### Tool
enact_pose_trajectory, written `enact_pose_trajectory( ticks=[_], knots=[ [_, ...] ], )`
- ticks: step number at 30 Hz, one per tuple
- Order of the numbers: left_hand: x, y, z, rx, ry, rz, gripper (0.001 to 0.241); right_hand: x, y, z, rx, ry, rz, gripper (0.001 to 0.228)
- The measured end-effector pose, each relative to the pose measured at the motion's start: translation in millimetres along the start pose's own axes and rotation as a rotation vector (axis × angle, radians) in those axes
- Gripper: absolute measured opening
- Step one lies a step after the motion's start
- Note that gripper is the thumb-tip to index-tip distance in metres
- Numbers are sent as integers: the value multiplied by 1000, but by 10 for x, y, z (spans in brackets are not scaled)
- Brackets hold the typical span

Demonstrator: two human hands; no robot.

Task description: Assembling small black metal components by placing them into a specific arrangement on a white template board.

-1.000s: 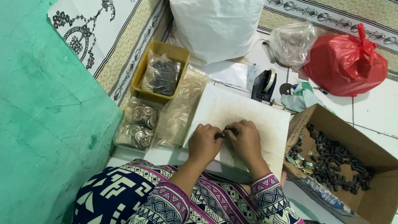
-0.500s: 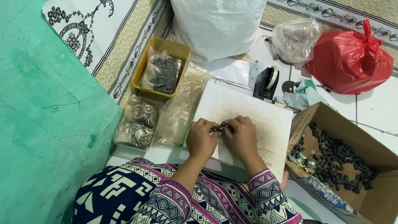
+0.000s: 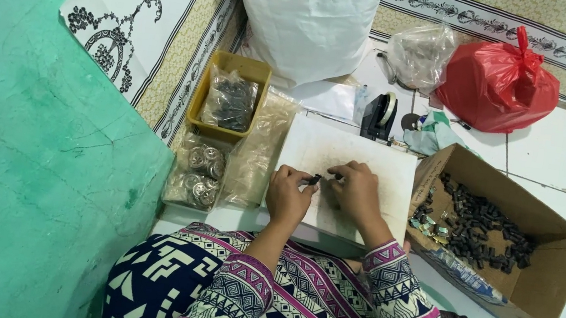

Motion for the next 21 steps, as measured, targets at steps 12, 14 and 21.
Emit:
enact_pose_trajectory(
  ticks=[12, 14, 21],
  knots=[
    [1, 4, -22, -8, 4, -9, 16, -131, 279, -157, 78, -149, -131, 21],
    [2, -28, -39, -8, -2, -1, 17, -127, 250, -130, 104, -151, -131, 22],
    [17, -78, -68, 0, -8, 30, 19, -51, 162, 76, 455, -215, 3, 26]
  ],
)
Point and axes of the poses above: each hand's wrist, its own x-axis towards the middle knuckle, its own y-axis out of the back of the hand, z = x × y, the point moved 4 cm from there along x, towards the middle knuckle, and after that the axes turned 10 degrees about x, right-handed, at the moved point
